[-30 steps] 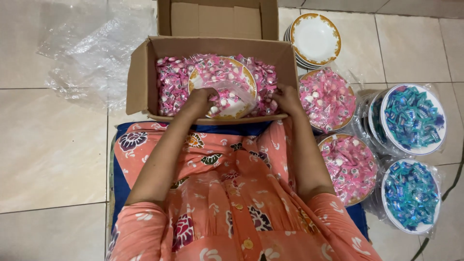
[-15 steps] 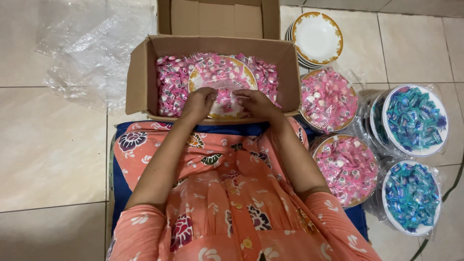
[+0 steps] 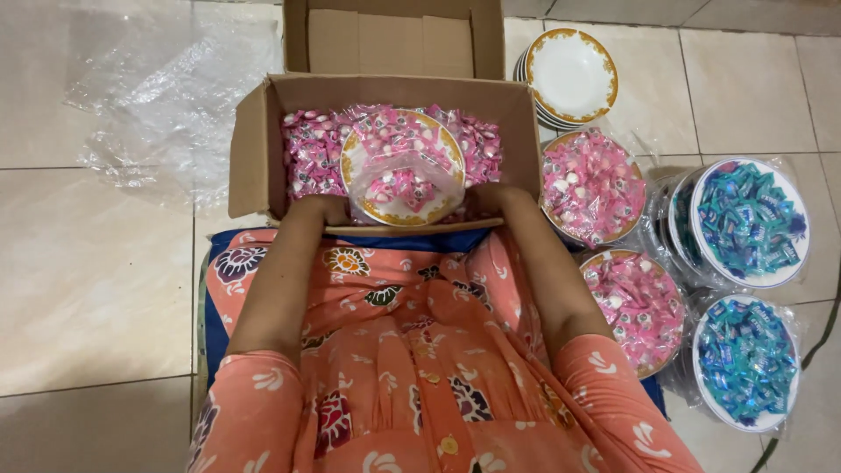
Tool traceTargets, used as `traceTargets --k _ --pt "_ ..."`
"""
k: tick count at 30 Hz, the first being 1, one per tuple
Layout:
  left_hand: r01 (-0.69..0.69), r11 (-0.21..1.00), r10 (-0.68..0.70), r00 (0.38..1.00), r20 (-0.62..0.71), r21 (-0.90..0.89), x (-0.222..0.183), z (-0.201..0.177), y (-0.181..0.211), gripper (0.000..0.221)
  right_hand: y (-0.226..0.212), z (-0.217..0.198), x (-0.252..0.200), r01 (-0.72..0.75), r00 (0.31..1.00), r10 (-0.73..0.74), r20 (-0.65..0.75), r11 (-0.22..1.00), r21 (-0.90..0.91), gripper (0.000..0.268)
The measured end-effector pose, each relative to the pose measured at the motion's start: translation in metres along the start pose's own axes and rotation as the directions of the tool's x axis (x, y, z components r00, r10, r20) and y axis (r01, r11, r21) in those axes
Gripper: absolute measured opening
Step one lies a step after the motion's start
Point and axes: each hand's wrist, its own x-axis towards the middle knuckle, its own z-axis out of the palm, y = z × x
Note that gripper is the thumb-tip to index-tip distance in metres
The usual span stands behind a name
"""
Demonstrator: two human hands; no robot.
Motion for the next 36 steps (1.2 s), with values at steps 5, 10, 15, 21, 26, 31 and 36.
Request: traceTargets --k 5,10,15,21,26,31,36 --pt "0.149 0.979 -0.131 0.983 -0.126 0.143 0.052 0.028 -0.045 0.049 0.032 0.020 0.050 0.008 1.000 -0.005 0.018 0.990 -0.143 0.053" --pt "0.257 0.953 -0.206 0.939 -0.275 0.163 0.071 0.037 -0.065 0.034 0.081 0.051 0.084 -0.072 0.990 0.055 -0.128 0.988 -0.138 0.042" --pt "0.323 0.943 -0.288 0.913 -0.288 0.083 0.051 0.034 -0.050 0.045 0.077 0.046 0.055 -0.038 0.917 0.096 -0.386 0.987 0.154 0.035" --pt "0.365 0.929 -0.365 0.875 -0.319 -0.061 0.070 0.034 -0.067 0.047 0.134 0.040 0.096 -0.038 0.776 0.206 -0.596 0.959 0.282 0.030" --pt "0.439 0.898 -0.406 0.837 -0.367 0.008 0.016 0.026 -0.026 0.041 0.080 0.037 0.044 0.143 0.723 0.230 -0.652 0.873 0.466 0.026" --pt "0.402 0.890 -0.329 0.893 -0.307 0.217 0.050 0.027 -0.052 0.040 0.086 0.028 0.049 0.377 0.664 0.239 -0.708 0.711 0.593 0.028" --pt "0.395 0.853 -0.324 0.913 -0.247 0.341 0.022 0.016 -0.040 0.043 0.003 0.011 -0.019 0.567 0.657 0.225 -0.719 0.482 0.669 0.027"
